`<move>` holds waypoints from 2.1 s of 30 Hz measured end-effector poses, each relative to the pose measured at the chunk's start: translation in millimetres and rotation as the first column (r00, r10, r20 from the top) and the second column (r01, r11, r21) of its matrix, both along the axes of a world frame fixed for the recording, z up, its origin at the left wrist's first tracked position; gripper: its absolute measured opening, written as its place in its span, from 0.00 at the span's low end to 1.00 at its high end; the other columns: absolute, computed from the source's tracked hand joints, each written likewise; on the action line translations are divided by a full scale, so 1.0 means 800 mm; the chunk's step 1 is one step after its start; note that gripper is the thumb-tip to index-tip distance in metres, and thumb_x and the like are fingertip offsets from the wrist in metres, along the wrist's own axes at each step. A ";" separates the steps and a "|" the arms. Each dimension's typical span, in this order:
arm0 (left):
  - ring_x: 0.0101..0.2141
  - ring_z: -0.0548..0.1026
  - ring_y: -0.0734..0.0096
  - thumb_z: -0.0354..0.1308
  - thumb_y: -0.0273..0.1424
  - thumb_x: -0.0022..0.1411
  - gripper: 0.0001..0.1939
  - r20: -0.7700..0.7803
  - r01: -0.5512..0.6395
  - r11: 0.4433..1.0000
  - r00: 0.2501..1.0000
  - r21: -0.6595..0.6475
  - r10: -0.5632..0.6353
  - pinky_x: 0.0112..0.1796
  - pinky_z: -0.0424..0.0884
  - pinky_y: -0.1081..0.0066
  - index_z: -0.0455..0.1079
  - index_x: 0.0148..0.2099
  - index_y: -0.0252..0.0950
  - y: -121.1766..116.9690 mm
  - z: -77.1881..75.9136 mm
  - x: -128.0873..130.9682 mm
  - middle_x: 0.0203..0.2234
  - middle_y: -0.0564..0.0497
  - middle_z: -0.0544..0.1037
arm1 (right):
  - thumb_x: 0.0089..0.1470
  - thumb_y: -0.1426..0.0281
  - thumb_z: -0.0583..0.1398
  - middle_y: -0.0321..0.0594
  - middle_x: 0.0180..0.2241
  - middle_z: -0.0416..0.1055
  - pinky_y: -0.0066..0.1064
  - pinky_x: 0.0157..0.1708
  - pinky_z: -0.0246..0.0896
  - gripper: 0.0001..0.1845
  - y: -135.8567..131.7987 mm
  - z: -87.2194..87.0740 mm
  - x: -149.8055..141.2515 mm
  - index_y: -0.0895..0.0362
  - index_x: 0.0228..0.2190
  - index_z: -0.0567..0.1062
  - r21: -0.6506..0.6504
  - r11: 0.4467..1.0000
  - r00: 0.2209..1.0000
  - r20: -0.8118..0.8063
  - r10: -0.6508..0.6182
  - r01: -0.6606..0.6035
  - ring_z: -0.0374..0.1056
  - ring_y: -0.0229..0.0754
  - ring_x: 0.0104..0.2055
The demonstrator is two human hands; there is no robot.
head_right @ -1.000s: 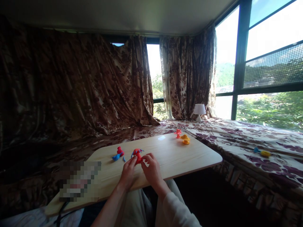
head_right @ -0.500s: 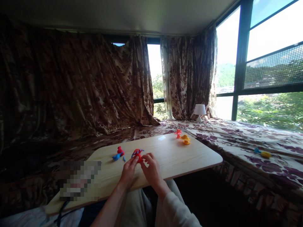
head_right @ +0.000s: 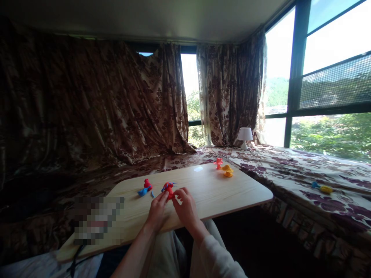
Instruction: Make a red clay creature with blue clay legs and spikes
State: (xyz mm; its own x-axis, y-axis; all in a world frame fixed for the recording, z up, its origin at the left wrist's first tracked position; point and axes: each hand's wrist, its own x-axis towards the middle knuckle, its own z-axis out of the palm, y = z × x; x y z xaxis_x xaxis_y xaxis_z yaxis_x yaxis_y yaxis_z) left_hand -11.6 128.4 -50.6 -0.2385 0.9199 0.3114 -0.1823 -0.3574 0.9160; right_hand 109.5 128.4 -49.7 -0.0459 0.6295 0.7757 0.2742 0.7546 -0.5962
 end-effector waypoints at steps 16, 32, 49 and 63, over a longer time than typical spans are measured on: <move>0.46 0.74 0.56 0.62 0.40 0.52 0.19 0.013 0.022 1.000 1.000 0.004 -0.022 0.50 0.65 0.60 0.77 0.43 0.33 0.000 0.000 0.002 0.40 0.42 0.80 | 0.49 0.78 0.59 0.39 0.35 0.66 0.31 0.31 0.66 0.09 -0.004 0.003 0.001 0.55 0.33 0.74 0.027 0.999 0.999 0.003 0.041 -0.041 0.66 0.39 0.32; 0.44 0.75 0.60 0.61 0.39 0.53 0.19 0.061 0.012 1.000 0.998 0.006 -0.012 0.48 0.66 0.63 0.76 0.43 0.32 0.002 -0.001 0.002 0.40 0.43 0.81 | 0.49 0.78 0.57 0.38 0.34 0.66 0.31 0.31 0.65 0.07 0.003 -0.003 0.001 0.54 0.30 0.71 0.014 1.000 1.000 0.022 0.005 -0.005 0.65 0.40 0.33; 0.46 0.74 0.58 0.64 0.36 0.49 0.18 0.055 0.011 1.000 0.998 0.008 -0.012 0.49 0.66 0.64 0.77 0.43 0.35 -0.007 0.009 0.005 0.41 0.45 0.81 | 0.51 0.77 0.58 0.38 0.33 0.66 0.31 0.32 0.65 0.06 -0.003 0.003 0.002 0.54 0.28 0.73 0.031 0.999 0.999 0.014 0.040 -0.041 0.66 0.41 0.35; 0.41 0.76 0.62 0.62 0.39 0.51 0.17 0.065 0.016 1.000 0.998 0.017 -0.017 0.46 0.67 0.64 0.77 0.41 0.34 -0.004 0.005 0.004 0.36 0.46 0.81 | 0.49 0.78 0.58 0.37 0.33 0.67 0.30 0.30 0.64 0.07 0.002 -0.002 0.001 0.55 0.30 0.71 0.004 1.000 1.000 0.010 0.004 -0.004 0.64 0.38 0.29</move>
State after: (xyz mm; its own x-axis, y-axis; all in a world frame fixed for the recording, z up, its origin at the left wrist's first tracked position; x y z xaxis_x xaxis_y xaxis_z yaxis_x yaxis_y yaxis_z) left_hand -8.6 125.0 -46.6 -0.2434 0.9189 0.3105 -0.2474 -0.3683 0.8962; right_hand 110.4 129.7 -51.3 -0.0559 0.6260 0.7778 0.2773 0.7581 -0.5902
